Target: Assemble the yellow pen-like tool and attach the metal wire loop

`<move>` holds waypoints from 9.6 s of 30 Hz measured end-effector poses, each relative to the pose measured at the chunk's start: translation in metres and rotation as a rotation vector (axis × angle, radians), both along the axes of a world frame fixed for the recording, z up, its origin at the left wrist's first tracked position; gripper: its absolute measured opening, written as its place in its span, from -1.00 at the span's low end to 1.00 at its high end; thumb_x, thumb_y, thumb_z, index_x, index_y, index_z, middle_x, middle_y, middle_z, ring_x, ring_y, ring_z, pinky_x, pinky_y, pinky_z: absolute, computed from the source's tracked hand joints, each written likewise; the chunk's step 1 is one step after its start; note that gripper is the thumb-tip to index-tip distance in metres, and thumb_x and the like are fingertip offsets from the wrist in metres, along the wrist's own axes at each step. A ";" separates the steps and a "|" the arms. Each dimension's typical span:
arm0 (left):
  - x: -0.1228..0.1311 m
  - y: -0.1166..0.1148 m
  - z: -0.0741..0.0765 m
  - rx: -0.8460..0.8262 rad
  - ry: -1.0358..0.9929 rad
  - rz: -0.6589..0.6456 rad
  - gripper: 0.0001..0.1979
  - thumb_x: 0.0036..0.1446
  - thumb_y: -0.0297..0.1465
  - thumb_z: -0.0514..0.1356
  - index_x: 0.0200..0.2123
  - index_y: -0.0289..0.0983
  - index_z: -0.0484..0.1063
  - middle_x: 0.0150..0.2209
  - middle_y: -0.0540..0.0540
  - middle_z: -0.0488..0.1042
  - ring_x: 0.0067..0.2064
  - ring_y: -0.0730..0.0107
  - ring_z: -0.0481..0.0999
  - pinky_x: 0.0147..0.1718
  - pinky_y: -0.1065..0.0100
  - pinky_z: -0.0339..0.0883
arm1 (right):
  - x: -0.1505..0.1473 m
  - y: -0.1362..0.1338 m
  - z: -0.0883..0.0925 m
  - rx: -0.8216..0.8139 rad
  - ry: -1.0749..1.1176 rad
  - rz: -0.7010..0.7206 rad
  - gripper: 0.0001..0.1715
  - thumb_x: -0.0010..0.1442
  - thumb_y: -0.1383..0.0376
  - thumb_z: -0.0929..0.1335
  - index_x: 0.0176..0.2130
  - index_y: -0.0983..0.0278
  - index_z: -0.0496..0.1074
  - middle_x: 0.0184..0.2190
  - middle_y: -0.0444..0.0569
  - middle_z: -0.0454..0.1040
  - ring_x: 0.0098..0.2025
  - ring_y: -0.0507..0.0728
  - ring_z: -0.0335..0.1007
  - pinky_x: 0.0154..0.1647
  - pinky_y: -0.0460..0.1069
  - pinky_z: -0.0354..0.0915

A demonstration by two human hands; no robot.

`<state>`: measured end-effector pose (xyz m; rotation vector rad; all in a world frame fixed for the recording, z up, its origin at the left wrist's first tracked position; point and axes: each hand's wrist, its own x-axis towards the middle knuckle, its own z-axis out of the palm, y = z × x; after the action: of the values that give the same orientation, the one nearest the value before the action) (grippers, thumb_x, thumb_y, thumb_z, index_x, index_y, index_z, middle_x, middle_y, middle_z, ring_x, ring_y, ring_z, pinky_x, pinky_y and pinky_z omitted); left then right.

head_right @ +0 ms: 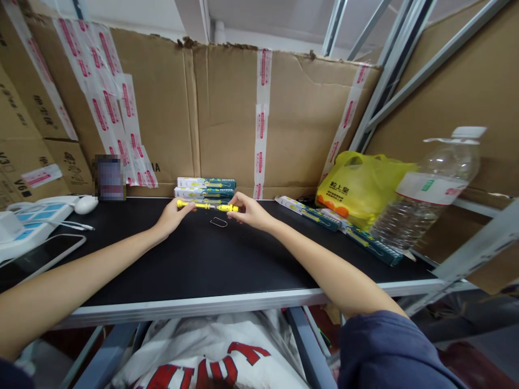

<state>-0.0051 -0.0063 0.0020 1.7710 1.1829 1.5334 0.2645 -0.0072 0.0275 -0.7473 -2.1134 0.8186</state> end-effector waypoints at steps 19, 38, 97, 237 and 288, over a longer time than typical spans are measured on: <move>0.006 0.001 -0.002 -0.085 -0.249 -0.003 -0.52 -0.13 0.00 0.33 -0.34 -0.25 0.35 -0.41 -0.05 0.49 -0.27 0.27 0.51 -0.25 0.27 0.31 | 0.001 0.007 0.000 0.124 0.073 -0.043 -0.57 0.13 0.20 0.43 -0.07 0.22 0.24 -0.40 -0.21 0.32 -0.53 -0.04 0.28 -0.60 -0.10 0.35; 0.006 -0.005 0.002 -0.137 -0.314 -0.026 -0.54 -0.15 -0.06 0.36 -0.32 -0.27 0.36 -0.41 0.00 0.48 -0.28 0.36 0.52 -0.26 0.32 0.37 | 0.000 0.006 0.003 -0.024 0.161 0.051 -0.64 0.23 0.05 0.36 -0.24 0.23 0.18 -0.52 -0.23 0.43 -0.61 -0.07 0.32 -0.59 -0.12 0.36; 0.008 -0.010 0.003 -0.233 -0.371 -0.042 -0.79 0.10 -0.29 0.28 -0.30 -0.30 0.39 -0.41 -0.01 0.46 -0.33 0.48 0.48 -0.28 0.39 0.38 | -0.004 0.008 -0.011 0.088 0.166 -0.075 -0.55 0.10 0.00 0.46 -0.18 0.25 0.35 -0.45 -0.12 0.41 -0.46 0.02 0.36 -0.46 -0.02 0.43; 0.008 -0.014 0.008 -0.085 -0.268 -0.166 -0.66 0.08 -0.18 0.28 -0.28 -0.20 0.19 -0.42 0.03 0.52 -0.28 0.39 0.59 -0.26 0.34 0.37 | -0.005 -0.001 -0.002 0.194 0.216 -0.158 -0.50 0.04 -0.05 0.48 -0.22 0.21 0.32 -0.46 -0.17 0.34 -0.49 0.00 0.32 -0.49 -0.03 0.39; 0.013 -0.015 0.001 -0.059 0.057 -0.368 -0.76 0.14 -0.35 0.20 -0.16 -0.25 0.23 -0.41 -0.05 0.58 -0.27 0.29 0.61 -0.11 0.21 0.36 | 0.018 0.017 0.013 -0.346 0.573 -0.151 -0.58 0.10 0.08 0.47 -0.27 0.18 0.21 -0.34 -0.18 0.55 -0.37 0.02 0.56 -0.44 -0.10 0.48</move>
<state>0.0080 -0.0212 0.0026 1.8784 0.8566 1.2286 0.2828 0.0098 0.0409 -0.7277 -1.4091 1.1688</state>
